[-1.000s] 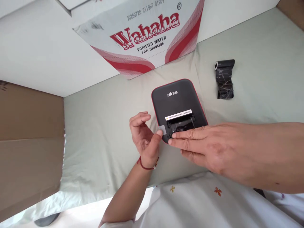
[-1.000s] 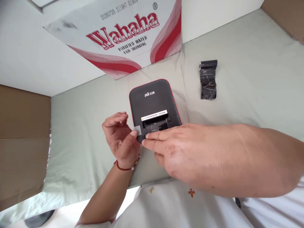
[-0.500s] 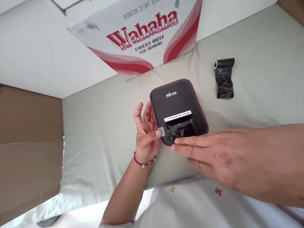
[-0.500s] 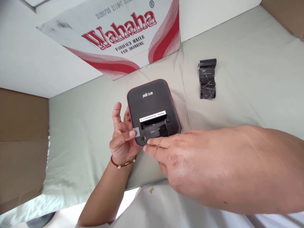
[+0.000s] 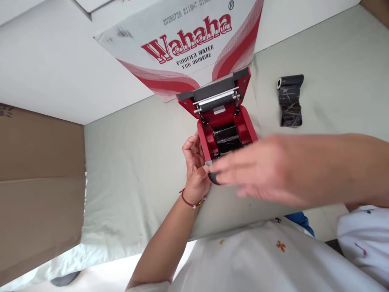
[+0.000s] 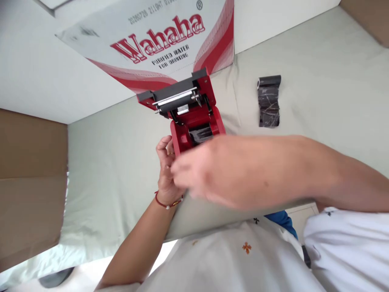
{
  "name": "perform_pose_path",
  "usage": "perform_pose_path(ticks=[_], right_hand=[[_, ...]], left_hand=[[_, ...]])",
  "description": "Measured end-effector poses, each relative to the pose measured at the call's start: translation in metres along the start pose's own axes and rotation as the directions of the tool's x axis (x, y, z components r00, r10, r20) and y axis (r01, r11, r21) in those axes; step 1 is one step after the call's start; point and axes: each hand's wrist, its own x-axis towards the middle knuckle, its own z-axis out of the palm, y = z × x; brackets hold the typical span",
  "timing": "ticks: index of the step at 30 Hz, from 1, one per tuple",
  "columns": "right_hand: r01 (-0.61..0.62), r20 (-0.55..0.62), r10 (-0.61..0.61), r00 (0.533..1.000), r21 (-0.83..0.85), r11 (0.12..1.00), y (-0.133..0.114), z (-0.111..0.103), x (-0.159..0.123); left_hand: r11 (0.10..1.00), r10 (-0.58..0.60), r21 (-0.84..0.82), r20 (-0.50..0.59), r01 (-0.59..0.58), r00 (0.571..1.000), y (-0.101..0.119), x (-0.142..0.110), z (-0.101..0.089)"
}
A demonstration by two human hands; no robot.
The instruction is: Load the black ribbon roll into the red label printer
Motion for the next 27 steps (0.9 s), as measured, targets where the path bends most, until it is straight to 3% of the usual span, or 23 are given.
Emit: perform_pose_path(ticks=[2, 5, 7, 10, 17, 20, 27], right_hand=[[-0.158, -0.082, 0.151, 0.985, -0.089, 0.983, 0.015, -0.008, 0.022], [-0.506, -0.074, 0.505, 0.860, -0.246, 0.827, 0.030, -0.012, 0.047], [-0.578, -0.016, 0.601, 0.799, -0.296, 0.761, 0.035, -0.010, 0.055], [-0.584, 0.040, 0.626, 0.779, -0.319, 0.747, 0.036, -0.007, 0.056], [-0.470, 0.152, 0.566, 0.810, -0.407, 0.783, 0.035, -0.010, 0.059], [-0.413, 0.170, 0.525, 0.834, -0.437, 0.799, 0.033, -0.010, 0.062], [-0.376, 0.185, 0.511, 0.839, -0.482, 0.792, 0.031, -0.012, 0.064]], left_hand=[[1.000, -0.002, -0.002, -0.009, 0.002, 1.000, -0.001, 0.000, 0.001], [0.999, -0.018, -0.028, -0.027, 0.017, 0.999, 0.000, 0.001, 0.003], [0.999, -0.020, -0.050, -0.049, 0.017, 0.999, 0.002, 0.002, 0.005], [0.997, -0.020, -0.073, -0.087, 0.014, 0.996, 0.004, 0.002, 0.009], [0.997, -0.060, -0.061, -0.095, 0.054, 0.994, 0.008, 0.003, 0.010], [0.996, -0.074, -0.064, -0.099, 0.068, 0.992, 0.007, 0.003, 0.008], [0.997, -0.068, -0.046, -0.131, 0.062, 0.989, 0.007, 0.002, 0.006]])
